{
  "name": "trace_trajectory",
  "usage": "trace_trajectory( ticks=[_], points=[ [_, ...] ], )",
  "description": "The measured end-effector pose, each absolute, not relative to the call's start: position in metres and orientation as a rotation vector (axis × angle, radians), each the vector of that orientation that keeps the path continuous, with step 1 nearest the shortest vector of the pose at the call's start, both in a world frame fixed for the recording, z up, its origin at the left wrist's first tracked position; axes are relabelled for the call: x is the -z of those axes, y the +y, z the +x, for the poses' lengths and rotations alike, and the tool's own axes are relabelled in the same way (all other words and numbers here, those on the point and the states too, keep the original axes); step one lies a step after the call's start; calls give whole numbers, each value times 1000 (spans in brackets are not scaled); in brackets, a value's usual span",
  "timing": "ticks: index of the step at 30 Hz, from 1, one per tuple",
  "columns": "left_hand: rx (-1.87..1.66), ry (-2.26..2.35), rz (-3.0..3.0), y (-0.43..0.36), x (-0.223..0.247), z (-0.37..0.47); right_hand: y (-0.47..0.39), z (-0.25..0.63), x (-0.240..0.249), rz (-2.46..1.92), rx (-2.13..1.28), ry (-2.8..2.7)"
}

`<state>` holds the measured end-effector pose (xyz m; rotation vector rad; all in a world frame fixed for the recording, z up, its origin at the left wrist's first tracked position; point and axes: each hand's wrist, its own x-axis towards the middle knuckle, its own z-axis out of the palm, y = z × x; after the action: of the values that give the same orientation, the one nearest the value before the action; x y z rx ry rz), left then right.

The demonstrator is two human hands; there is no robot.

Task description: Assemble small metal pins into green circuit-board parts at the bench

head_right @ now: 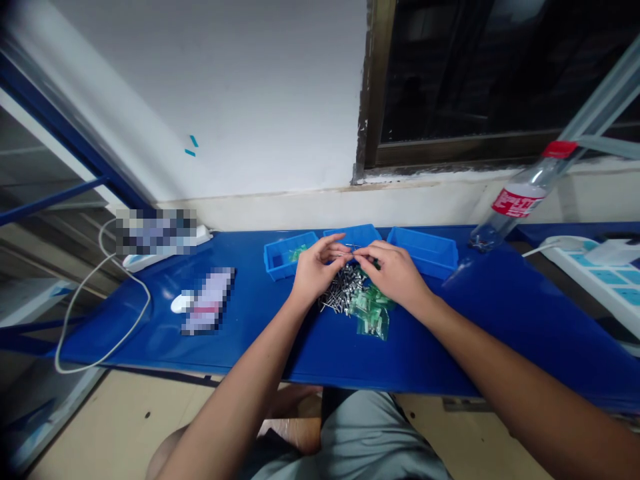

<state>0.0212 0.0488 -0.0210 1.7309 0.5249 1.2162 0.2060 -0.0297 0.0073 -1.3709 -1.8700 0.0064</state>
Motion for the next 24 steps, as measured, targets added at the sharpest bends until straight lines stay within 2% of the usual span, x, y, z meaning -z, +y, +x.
trace_trajectory(
  ticks=[4,12,18,24],
  points=[
    [-1214,506,1613,49,18,21,-29,204,-4,-1418,-117,-1825],
    [-1182,486,1575,45,15,23,-26,202,2,-1392,-681,-1468],
    [-1265,602,1692,40,9,19,-21,199,-5,-1295,-867,-1359],
    [-1313,635,1697,37,4,17,-18,198,-5,-1423,-897,-1354]
  ],
)
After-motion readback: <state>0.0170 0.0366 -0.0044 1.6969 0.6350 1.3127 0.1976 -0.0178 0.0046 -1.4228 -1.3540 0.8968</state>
